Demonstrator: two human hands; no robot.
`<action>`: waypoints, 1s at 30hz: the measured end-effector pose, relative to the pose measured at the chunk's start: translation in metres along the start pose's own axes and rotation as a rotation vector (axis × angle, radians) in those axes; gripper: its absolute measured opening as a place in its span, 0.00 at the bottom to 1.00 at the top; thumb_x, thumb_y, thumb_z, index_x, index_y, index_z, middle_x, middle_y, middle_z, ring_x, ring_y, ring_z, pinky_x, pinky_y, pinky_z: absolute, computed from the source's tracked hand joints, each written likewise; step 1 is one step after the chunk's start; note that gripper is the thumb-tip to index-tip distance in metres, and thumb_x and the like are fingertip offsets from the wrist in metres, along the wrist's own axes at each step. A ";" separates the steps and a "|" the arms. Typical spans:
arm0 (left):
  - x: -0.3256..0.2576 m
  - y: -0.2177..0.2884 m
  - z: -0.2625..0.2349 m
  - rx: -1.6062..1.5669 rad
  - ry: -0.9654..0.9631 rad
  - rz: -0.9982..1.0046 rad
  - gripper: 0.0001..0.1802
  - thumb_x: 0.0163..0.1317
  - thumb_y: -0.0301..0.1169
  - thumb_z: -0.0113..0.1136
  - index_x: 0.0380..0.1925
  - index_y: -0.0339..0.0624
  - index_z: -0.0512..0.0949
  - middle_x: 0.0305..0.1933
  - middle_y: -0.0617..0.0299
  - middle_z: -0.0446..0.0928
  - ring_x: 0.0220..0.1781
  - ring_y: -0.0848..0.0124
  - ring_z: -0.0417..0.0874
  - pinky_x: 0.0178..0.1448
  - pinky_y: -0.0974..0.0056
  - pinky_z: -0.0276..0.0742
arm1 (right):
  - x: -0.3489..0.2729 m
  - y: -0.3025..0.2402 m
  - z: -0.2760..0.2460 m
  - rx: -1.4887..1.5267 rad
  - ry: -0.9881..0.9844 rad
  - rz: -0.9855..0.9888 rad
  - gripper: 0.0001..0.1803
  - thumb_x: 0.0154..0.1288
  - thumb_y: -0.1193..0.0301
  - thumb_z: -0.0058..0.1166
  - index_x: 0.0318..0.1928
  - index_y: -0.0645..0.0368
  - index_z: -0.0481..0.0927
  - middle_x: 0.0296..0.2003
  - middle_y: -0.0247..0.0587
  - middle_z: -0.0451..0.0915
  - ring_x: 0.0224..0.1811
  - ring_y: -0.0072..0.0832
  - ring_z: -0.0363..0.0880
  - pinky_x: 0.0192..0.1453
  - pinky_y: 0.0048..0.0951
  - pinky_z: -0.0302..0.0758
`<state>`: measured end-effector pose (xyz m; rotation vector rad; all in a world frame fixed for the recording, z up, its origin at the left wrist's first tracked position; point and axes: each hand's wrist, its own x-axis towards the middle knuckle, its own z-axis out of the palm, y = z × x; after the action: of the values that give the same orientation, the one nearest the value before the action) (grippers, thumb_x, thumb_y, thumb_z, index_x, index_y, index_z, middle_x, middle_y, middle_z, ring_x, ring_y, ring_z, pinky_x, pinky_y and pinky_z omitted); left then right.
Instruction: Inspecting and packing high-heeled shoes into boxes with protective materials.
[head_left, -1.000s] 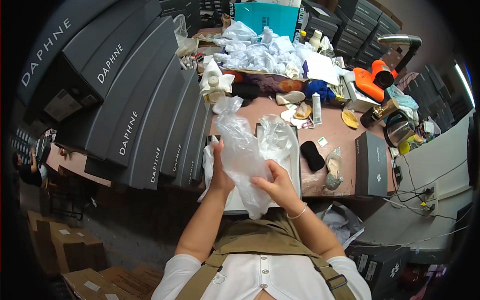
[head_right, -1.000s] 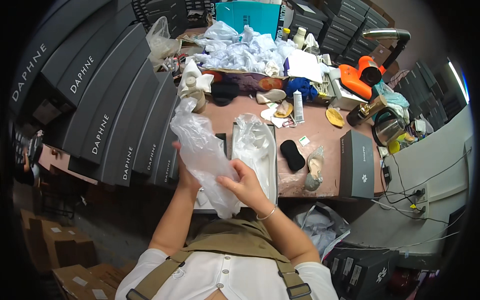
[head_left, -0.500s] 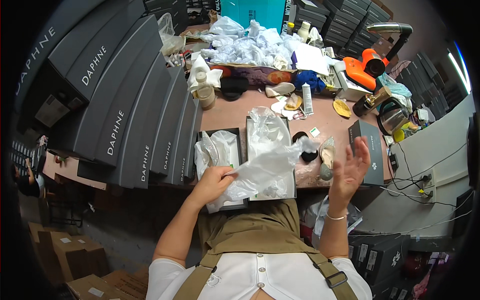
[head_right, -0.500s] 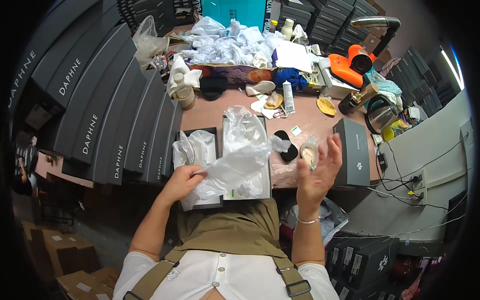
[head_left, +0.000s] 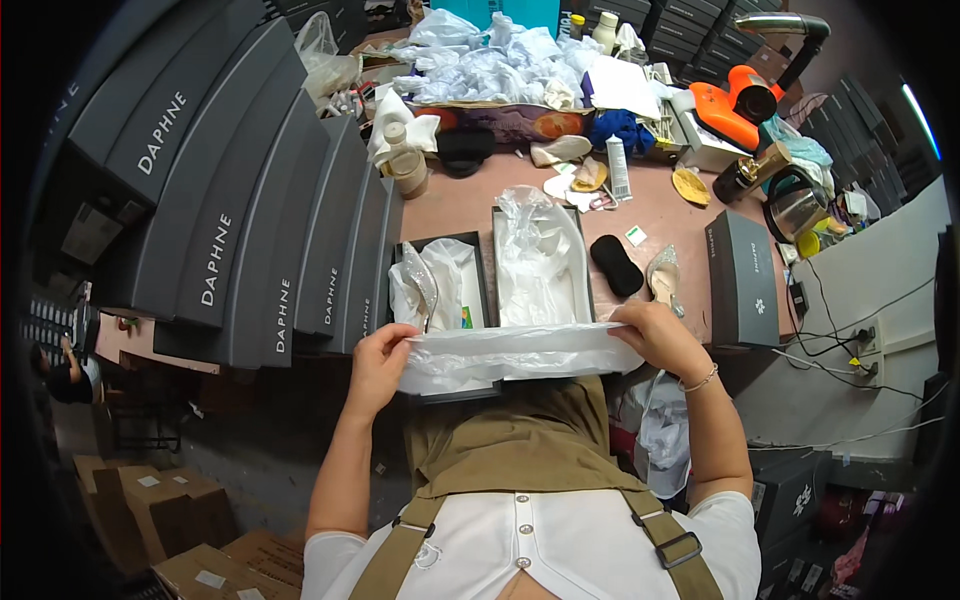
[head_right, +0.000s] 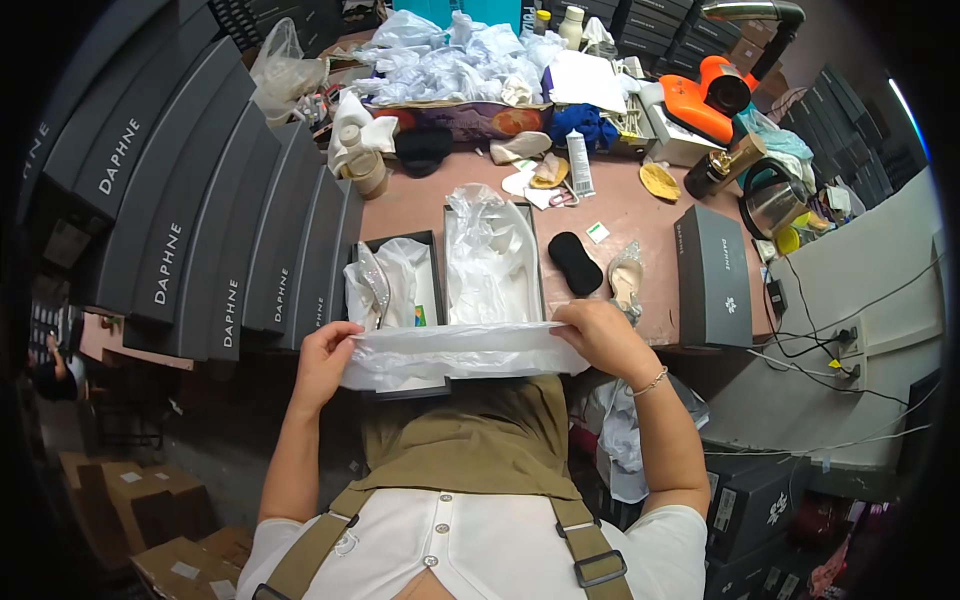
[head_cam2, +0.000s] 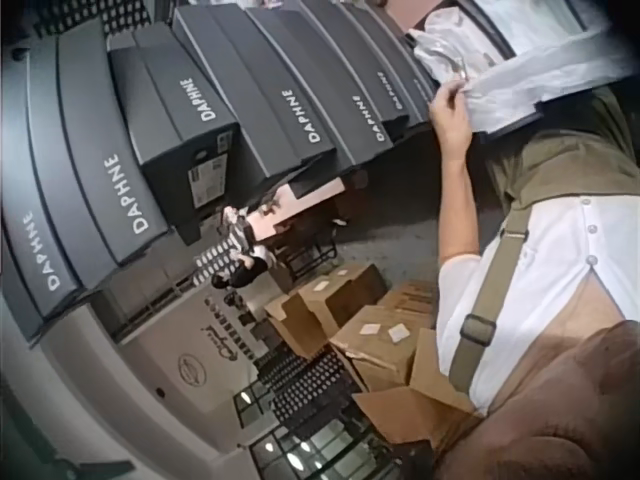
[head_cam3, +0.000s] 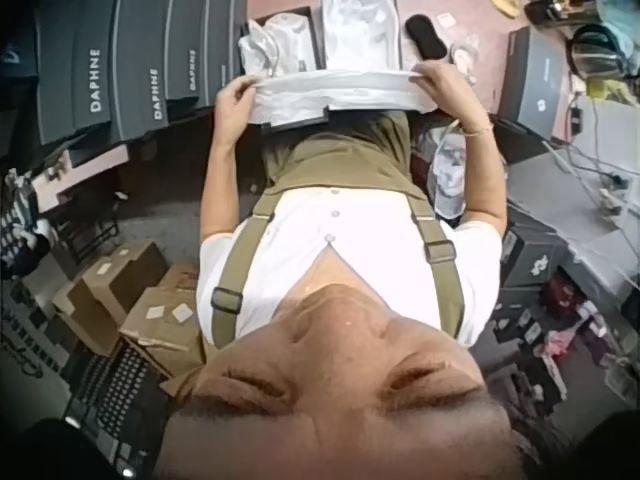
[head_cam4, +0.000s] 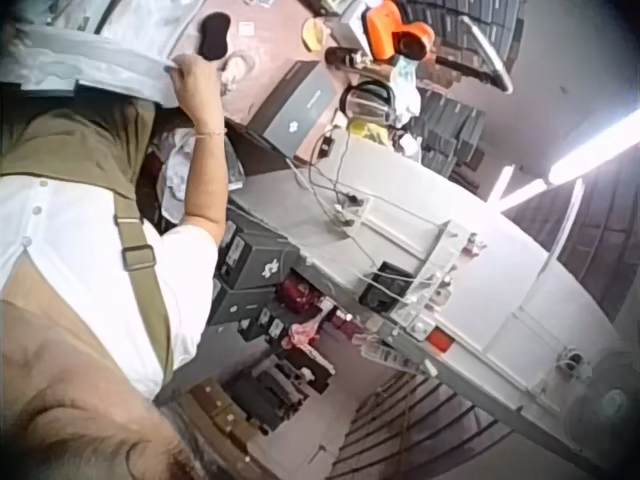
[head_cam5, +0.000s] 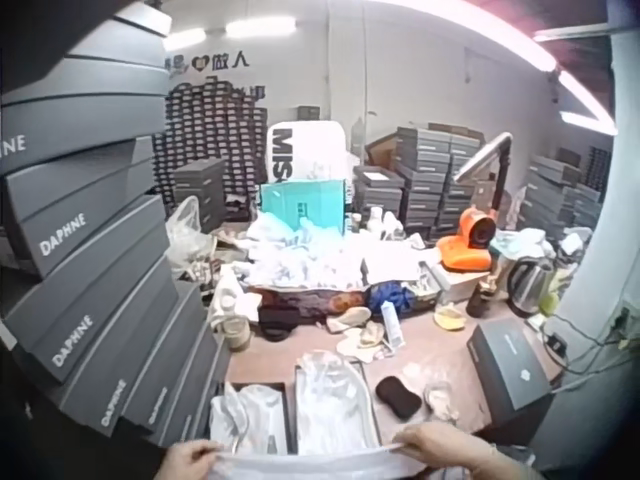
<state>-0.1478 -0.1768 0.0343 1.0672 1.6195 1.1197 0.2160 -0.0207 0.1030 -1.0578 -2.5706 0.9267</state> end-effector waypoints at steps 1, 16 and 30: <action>-0.002 -0.009 0.005 -0.063 0.044 0.005 0.10 0.62 0.22 0.55 0.43 0.33 0.80 0.37 0.63 0.80 0.38 0.79 0.77 0.45 0.73 0.73 | -0.003 0.003 -0.002 0.054 -0.002 0.078 0.09 0.58 0.70 0.59 0.32 0.65 0.78 0.25 0.52 0.76 0.29 0.47 0.76 0.35 0.39 0.71; 0.004 0.006 0.019 -0.048 0.007 0.082 0.09 0.65 0.26 0.59 0.42 0.33 0.81 0.33 0.69 0.79 0.32 0.84 0.73 0.38 0.76 0.69 | -0.094 0.070 -0.025 -0.159 0.023 0.405 0.13 0.50 0.69 0.62 0.31 0.68 0.78 0.26 0.56 0.77 0.30 0.50 0.77 0.36 0.41 0.72; 0.012 -0.035 0.012 -0.459 -0.143 -0.255 0.14 0.61 0.22 0.59 0.48 0.35 0.74 0.40 0.66 0.77 0.38 0.80 0.76 0.46 0.74 0.73 | -0.091 0.062 -0.036 0.514 0.203 0.460 0.02 0.63 0.78 0.53 0.34 0.61 0.73 0.28 0.24 0.71 0.31 0.11 0.66 0.35 0.15 0.66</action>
<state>-0.1450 -0.1711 -0.0043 0.6077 1.2607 1.1406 0.3308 -0.0328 0.0963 -1.4978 -1.8019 1.3988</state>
